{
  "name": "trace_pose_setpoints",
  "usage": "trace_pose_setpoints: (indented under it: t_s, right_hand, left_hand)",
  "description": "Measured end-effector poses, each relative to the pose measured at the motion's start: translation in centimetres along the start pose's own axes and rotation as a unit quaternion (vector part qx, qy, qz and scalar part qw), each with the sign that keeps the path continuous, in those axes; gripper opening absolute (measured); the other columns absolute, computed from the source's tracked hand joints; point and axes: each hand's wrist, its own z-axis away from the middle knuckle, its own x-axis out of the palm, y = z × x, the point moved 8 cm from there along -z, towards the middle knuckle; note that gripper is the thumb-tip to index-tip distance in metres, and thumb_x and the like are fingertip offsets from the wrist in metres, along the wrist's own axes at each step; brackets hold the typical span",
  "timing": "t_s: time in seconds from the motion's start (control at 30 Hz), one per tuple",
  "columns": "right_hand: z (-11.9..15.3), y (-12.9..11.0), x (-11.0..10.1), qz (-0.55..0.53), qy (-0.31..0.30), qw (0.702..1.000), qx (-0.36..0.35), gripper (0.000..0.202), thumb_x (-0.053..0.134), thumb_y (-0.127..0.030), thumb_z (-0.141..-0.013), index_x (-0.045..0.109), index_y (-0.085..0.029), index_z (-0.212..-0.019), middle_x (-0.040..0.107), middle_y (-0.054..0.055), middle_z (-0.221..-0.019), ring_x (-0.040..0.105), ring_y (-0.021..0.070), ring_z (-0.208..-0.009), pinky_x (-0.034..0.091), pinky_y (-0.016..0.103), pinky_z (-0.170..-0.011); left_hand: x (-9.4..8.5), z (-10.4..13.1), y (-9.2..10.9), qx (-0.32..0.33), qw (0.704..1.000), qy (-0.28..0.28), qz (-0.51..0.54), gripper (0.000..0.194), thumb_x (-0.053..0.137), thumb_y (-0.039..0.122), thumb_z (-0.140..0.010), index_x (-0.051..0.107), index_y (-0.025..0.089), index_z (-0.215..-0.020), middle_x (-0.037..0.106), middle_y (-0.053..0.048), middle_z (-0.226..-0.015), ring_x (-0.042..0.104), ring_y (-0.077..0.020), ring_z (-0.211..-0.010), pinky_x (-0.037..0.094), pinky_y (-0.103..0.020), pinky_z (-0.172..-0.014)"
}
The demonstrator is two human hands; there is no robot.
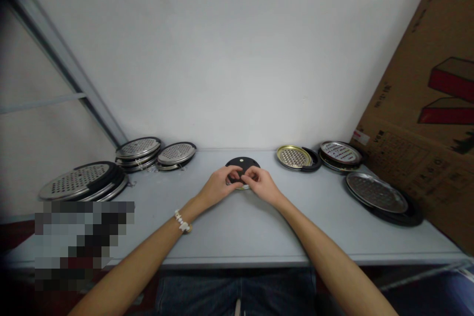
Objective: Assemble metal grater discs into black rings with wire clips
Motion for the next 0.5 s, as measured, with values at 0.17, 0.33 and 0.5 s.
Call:
trace_pose_setpoints:
  t_s: [0.17,0.33,0.5]
  right_hand:
    - [-0.12,0.39,-0.23,-0.090,0.010,0.995,0.032,0.037,0.069,-0.053,-0.082,0.058,-0.019,-0.074,0.065,0.000,-0.070,0.057,0.0146,-0.066,0.045,0.027,-0.066]
    - [-0.05,0.72,0.25,-0.138,-0.019,0.989,0.058,0.038,0.074,-0.054,-0.077,0.060,-0.018,-0.077,0.069,0.003,-0.072,0.060,0.0154,-0.066,0.047,0.029,-0.067]
    - [0.08,-0.01,0.67,-0.095,-0.048,0.994,0.040,0.034,0.074,-0.049,-0.078,0.069,-0.016,-0.086,0.070,0.003,-0.076,0.059,0.0153,-0.067,0.048,0.028,-0.065]
  left_hand:
    - [-0.41,-0.05,0.13,-0.024,0.999,0.020,0.023,0.032,0.061,0.034,-0.093,0.060,0.018,-0.121,0.073,-0.004,-0.090,0.067,-0.0168,-0.080,0.051,-0.029,-0.077]
    - [-0.67,-0.08,0.23,-0.033,0.999,0.025,0.026,0.023,0.058,0.030,-0.093,0.065,0.018,-0.113,0.074,-0.004,-0.089,0.067,-0.0161,-0.077,0.051,-0.028,-0.074]
    - [-0.55,-0.11,0.92,-0.004,0.999,0.012,0.048,0.017,0.061,0.031,-0.092,0.069,0.018,-0.101,0.074,-0.005,-0.090,0.067,-0.0161,-0.078,0.051,-0.027,-0.071]
